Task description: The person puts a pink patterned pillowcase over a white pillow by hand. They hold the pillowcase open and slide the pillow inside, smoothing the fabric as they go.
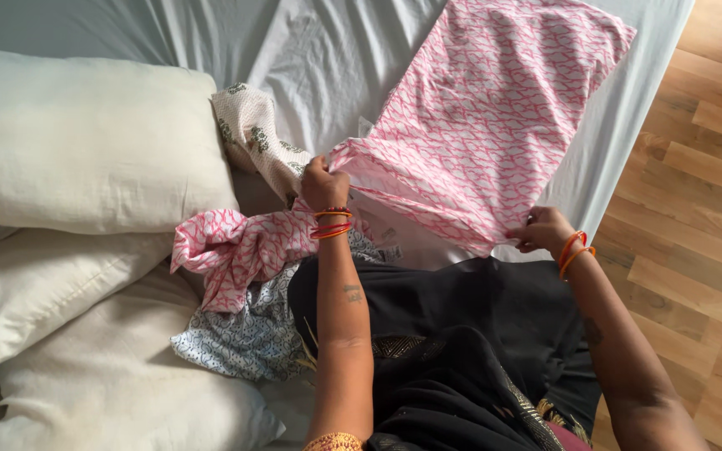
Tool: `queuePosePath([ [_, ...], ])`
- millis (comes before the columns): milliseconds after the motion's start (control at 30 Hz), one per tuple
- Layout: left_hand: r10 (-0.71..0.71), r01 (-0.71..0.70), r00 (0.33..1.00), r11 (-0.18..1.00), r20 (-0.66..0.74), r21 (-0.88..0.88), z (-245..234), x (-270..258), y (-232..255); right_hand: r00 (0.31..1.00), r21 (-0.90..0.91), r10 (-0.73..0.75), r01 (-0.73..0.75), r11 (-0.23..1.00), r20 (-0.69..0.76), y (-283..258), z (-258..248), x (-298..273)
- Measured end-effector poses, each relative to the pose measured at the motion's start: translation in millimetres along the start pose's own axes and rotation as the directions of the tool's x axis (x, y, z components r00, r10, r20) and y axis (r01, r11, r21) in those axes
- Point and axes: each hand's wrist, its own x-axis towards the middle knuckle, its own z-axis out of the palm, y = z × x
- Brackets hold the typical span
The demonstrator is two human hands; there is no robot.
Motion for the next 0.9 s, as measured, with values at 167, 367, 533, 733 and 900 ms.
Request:
queuePosePath([
  [167,-0.246,0.410,0.897,0.772,0.366,-0.485,5,1,23,0.941,-0.598,-0.320,0.196,0.777,-0.107,-18,18,-23],
  [367,-0.130,0.136,0.990,0.983,0.051,-0.126,45,9,-30,0.827,-0.691,-0.559,0.442,0.571,0.067,-14,77,-26],
  [533,-0.012,0.009,0.999,0.998,0.050,0.064,70,9,-59,0.859,-0.766,-0.502,0.390,0.511,0.102,4,115,-5],
  [733,-0.094,0.119,0.948,0.991,0.303,-0.064,75,-4,-42,0.726,-0.742,-0.686,0.486,0.462,0.048,24,104,-2],
  [900,-0.106,0.092,0.955,0.994,0.278,0.060,58,-9,-17,0.815,-0.754,-0.579,0.399,0.521,0.032,15,85,-9],
])
